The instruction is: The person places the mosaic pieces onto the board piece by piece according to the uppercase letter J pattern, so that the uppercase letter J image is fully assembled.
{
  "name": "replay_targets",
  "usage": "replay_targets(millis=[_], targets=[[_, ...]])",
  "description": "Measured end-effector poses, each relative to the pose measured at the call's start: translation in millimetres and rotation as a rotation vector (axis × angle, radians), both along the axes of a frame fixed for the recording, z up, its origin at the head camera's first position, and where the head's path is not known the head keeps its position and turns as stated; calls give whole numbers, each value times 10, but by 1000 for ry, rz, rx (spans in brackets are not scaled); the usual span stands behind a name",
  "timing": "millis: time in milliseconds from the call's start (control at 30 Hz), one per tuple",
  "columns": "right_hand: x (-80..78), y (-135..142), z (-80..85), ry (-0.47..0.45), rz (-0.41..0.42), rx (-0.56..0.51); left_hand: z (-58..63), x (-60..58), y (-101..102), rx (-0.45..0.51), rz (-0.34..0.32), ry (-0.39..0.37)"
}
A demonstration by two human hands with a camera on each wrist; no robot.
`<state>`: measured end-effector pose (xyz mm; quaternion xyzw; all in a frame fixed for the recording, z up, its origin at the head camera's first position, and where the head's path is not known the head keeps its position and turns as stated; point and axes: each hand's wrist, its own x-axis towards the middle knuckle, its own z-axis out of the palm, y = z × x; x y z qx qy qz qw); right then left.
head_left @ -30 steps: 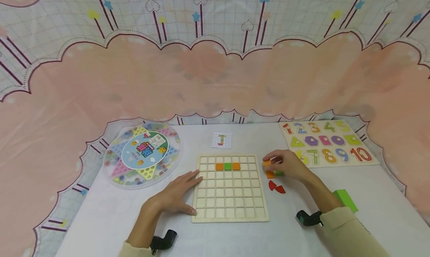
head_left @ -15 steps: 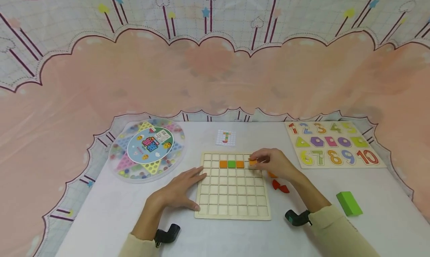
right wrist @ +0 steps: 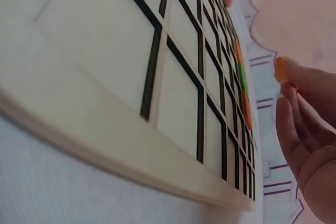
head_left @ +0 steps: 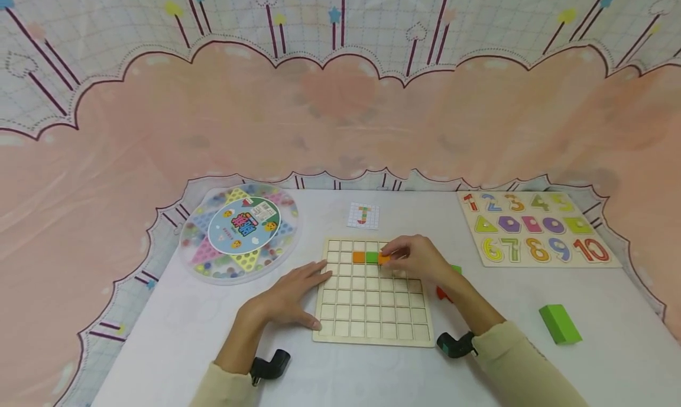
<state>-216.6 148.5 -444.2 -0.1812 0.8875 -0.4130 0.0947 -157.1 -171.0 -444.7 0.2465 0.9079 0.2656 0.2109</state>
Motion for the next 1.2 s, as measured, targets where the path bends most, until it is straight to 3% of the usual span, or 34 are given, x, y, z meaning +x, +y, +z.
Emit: replay_targets(millis=[267, 467, 733, 1200], targets=[[20, -123, -38, -69, 29, -15, -2, -6, 6, -2, 10, -11], [32, -189, -63, -27, 31, 11, 8, -17, 29, -13, 15, -10], [56, -239, -103, -43, 0, 58, -1, -20, 44, -35, 13, -11], [71, -315, -123, 54, 33, 109, -8, -10, 12, -35, 31, -20]])
